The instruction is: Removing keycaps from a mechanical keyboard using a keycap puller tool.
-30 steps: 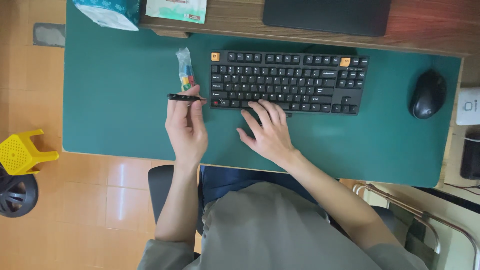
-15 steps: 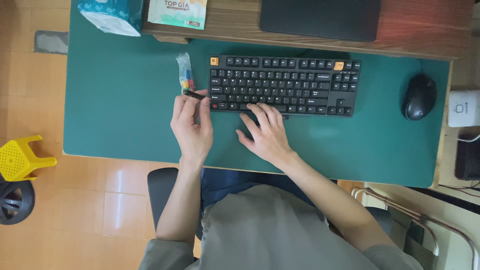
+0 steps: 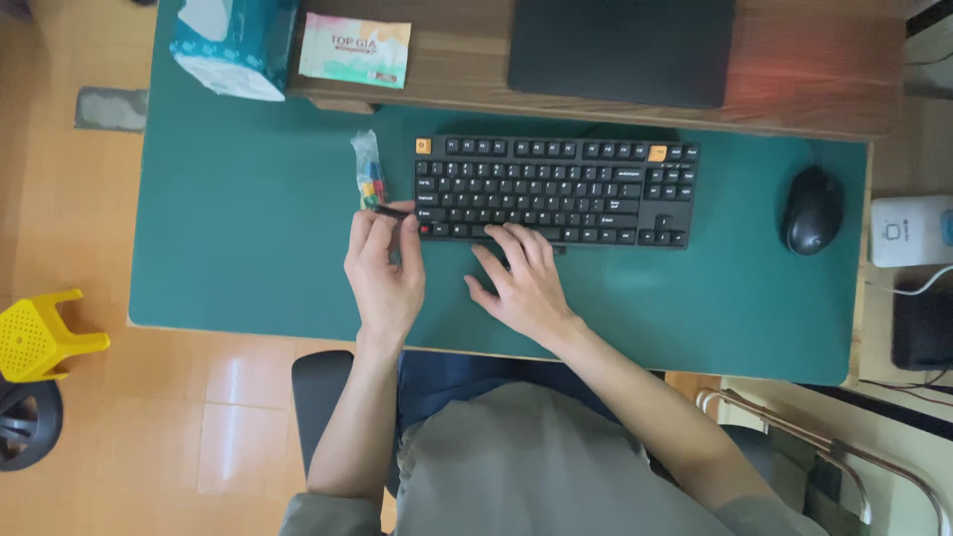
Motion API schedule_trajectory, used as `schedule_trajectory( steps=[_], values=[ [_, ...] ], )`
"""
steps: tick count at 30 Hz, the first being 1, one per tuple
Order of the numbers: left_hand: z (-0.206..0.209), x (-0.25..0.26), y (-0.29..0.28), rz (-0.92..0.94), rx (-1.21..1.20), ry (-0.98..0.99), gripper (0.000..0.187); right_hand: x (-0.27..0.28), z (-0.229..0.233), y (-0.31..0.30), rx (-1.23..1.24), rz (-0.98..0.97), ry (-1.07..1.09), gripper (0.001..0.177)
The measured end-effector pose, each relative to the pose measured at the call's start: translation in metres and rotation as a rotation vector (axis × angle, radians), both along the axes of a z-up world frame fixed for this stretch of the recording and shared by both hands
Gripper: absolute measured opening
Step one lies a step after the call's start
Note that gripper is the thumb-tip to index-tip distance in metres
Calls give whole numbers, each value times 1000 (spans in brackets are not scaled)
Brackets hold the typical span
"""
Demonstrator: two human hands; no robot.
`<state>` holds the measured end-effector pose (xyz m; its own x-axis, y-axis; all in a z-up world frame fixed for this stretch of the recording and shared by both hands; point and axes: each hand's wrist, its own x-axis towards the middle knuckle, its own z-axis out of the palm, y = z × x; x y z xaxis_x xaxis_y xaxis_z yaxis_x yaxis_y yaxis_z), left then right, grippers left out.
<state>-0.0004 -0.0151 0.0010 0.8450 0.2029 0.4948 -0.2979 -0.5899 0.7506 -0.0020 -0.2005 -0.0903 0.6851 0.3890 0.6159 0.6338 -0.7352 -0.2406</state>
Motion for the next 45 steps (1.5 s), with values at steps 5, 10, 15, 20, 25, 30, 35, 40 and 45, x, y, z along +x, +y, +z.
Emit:
schedule_trajectory(
  steps=[5, 10, 15, 20, 25, 30, 35, 40, 45],
  values=[
    [-4, -3, 1, 15, -14, 2, 12, -1, -2, 1, -14, -10, 8, 38],
    [-2, -3, 3, -4, -75, 0, 15, -2, 3, 3, -3, 15, 9, 36],
    [-6, -2, 4, -7, -67, 1, 17, -2, 2, 2, -10, 25, -11, 36],
    [-8, 1, 2, -11, -87, 0, 18, -2, 0, 1, 1, 26, -9, 34],
    [-7, 2, 1, 3, -60, 16, 18, -2, 6, 0, -3, 27, 5, 33],
    [-7, 2, 0, 5, -55, 11, 17, -1, 4, 1, 5, 25, -3, 30],
    [-5, 3, 1, -19, -52, 17, 17, -1, 5, 1, 4, 27, -8, 30],
    [-15, 1, 2, -31, 6, 14, 14, -1, 7, 2, 16, 30, 9, 28],
    [-6, -3, 0, -57, -16, 10, 13, -2, 7, 1, 9, 31, 15, 29]
  ],
)
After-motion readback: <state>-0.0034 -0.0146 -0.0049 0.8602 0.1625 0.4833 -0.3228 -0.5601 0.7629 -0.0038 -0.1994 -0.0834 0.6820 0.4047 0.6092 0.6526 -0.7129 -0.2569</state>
